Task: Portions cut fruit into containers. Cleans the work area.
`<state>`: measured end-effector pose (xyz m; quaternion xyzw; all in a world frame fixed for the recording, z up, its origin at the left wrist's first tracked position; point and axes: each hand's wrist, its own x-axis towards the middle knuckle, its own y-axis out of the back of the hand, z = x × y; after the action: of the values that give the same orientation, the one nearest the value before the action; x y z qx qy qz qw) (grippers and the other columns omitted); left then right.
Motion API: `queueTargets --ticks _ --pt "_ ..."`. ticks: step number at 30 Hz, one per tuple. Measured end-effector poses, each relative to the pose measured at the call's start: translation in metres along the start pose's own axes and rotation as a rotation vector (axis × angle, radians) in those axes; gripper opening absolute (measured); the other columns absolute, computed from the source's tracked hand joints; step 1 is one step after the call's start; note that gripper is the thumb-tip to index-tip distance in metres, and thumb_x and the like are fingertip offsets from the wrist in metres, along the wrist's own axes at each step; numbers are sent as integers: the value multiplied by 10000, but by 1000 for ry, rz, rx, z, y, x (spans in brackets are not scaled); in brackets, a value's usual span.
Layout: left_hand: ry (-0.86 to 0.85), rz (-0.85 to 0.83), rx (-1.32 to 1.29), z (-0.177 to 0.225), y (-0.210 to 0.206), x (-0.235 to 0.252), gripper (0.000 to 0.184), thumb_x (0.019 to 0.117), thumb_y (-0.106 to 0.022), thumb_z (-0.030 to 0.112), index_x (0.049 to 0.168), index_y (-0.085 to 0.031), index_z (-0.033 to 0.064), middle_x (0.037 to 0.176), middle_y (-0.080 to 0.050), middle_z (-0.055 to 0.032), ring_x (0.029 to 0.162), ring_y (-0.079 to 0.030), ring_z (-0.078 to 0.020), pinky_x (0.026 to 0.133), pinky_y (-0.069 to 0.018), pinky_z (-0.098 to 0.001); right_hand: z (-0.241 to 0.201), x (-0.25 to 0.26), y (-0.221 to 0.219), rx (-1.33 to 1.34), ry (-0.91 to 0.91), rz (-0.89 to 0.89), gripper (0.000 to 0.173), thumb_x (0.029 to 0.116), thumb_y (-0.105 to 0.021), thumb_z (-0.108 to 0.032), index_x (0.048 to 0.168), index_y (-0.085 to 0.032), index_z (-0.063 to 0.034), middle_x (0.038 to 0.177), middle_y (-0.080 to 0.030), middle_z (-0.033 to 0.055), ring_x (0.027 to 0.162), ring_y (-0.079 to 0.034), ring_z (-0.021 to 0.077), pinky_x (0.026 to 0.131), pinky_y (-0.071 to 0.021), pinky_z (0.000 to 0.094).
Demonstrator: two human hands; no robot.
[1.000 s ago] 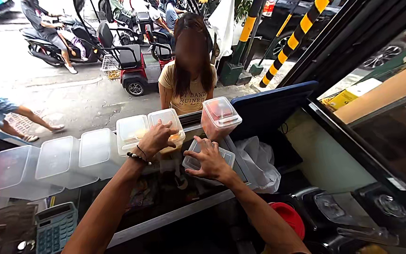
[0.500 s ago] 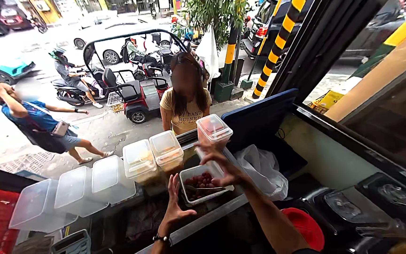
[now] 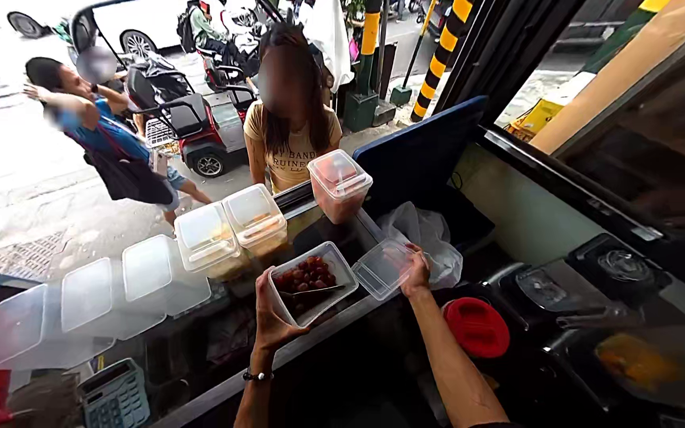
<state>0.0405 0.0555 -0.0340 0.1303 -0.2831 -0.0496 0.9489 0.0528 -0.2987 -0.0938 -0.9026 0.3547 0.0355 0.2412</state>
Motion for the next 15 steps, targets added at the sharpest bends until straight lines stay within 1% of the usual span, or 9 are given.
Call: queueTargets --ticks 2,3,5,7,8,10,12,14,15 --pt "-20 -16 54 18 2 1 1373 470 -931 619 1487 -323 -75 1478 -436 -254 1401 -426 -249 1190 -354 -370 7 7 -7 -187 107 -31 341 1028 -414 -15 1353 -470 75 1234 -659 236 976 -742 281 843 -638 409" --pt "-14 -19 63 28 -1 1 1370 468 -932 623 1505 -320 -30 1483 -443 -215 1395 -436 -224 1183 -370 -365 9 10 -7 -347 174 -23 363 970 -535 11 1325 -514 85 1206 -664 227 984 -729 251 867 -622 385" --pt "-16 -27 79 49 -12 1 1358 477 -929 628 1523 -314 18 1491 -451 -165 1381 -453 -195 1169 -392 -361 8 14 -3 -723 301 -17 374 897 -713 -72 1234 -628 66 1206 -676 229 1116 -667 297 981 -535 459" --pt "-40 -42 87 69 -31 2 1336 487 -930 612 1538 -308 71 1494 -454 -133 1379 -461 -191 1168 -402 -372 -11 11 5 -967 458 -96 326 894 -735 -182 1154 -717 14 1341 -608 252 1284 -549 415 1087 -427 581" --pt "-57 -53 96 80 -44 3 1324 496 -925 617 1542 -306 92 1490 -462 -127 1378 -463 -200 1163 -407 -385 -31 5 9 -994 560 -118 289 911 -721 -203 1127 -734 -11 1341 -601 249 1264 -549 427 1064 -438 588" --pt "-83 -72 127 102 -76 3 1302 514 -911 634 1542 -311 109 1476 -469 -133 1377 -454 -230 1161 -397 -417 -93 -18 23 -899 769 -233 217 942 -675 -196 1064 -716 -21 1098 -678 172 981 -664 281 834 -565 445" --pt "-88 -90 178 127 -118 1 1293 519 -913 635 1535 -322 95 1458 -480 -158 1373 -452 -265 1156 -395 -449 -161 -43 46 -899 767 -563 170 928 -687 -205 986 -725 -50 869 -692 65 730 -659 151 641 -585 362" --pt "-103 -122 211 151 -166 1 1245 533 -915 625 1519 -347 118 1441 -487 -156 1369 -450 -277 1148 -394 -466 -212 -57 69 -1296 565 -809 241 948 -691 -362 1026 -775 -150 833 -716 41 724 -679 211 657 -566 471" --pt "-120 -150 224 162 -189 1 1221 550 -902 638 1518 -349 139 1444 -488 -143 1376 -442 -272 1152 -379 -466 -230 -59 79 -1500 404 -888 266 965 -676 -380 1092 -770 -167 893 -737 85 817 -706 297 717 -557 560"
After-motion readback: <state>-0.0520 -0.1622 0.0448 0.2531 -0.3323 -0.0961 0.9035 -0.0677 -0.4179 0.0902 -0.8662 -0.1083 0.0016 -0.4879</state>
